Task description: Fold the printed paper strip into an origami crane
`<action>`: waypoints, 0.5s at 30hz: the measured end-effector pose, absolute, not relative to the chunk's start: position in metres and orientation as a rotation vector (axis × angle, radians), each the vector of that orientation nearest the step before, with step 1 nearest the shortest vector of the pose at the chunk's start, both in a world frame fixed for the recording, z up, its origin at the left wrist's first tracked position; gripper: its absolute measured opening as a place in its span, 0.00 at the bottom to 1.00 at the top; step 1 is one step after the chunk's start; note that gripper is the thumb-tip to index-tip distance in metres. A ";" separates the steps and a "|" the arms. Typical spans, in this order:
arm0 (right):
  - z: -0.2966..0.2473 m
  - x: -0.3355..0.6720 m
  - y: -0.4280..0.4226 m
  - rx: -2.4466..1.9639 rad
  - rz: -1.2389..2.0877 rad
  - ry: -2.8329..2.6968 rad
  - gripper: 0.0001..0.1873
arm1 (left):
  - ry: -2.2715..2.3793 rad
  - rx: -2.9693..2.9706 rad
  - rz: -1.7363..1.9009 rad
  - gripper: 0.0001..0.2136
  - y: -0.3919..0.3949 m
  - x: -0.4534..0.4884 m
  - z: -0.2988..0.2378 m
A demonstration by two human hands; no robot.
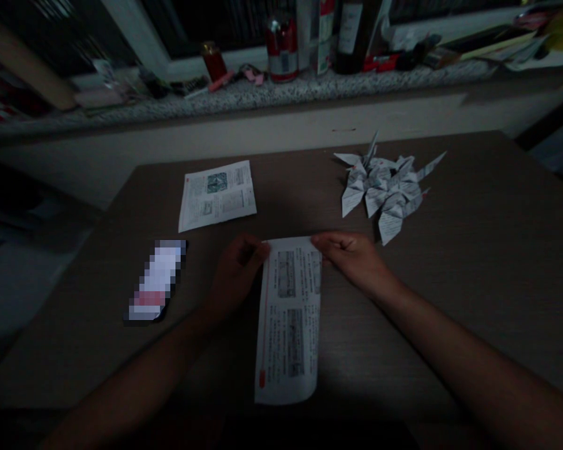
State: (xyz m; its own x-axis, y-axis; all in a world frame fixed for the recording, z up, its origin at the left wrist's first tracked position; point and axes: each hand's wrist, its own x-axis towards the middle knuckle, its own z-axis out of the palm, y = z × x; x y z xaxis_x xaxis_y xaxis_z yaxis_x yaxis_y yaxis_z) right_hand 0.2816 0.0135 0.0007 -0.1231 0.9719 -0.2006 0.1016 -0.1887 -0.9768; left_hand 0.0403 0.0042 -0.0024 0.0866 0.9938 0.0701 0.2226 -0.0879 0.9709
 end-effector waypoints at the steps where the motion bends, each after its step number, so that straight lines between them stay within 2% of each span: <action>1: -0.001 0.281 0.013 -1.333 1.460 -1.219 0.20 | 1.283 1.462 1.094 0.13 0.004 0.040 -0.002; 7: -0.003 0.284 0.012 -1.246 1.654 -1.155 0.23 | 1.304 1.447 1.127 0.12 0.006 0.038 0.001; 15: 0.004 0.284 0.010 -1.265 1.622 -1.322 0.22 | 1.298 1.441 1.118 0.11 0.006 0.037 0.000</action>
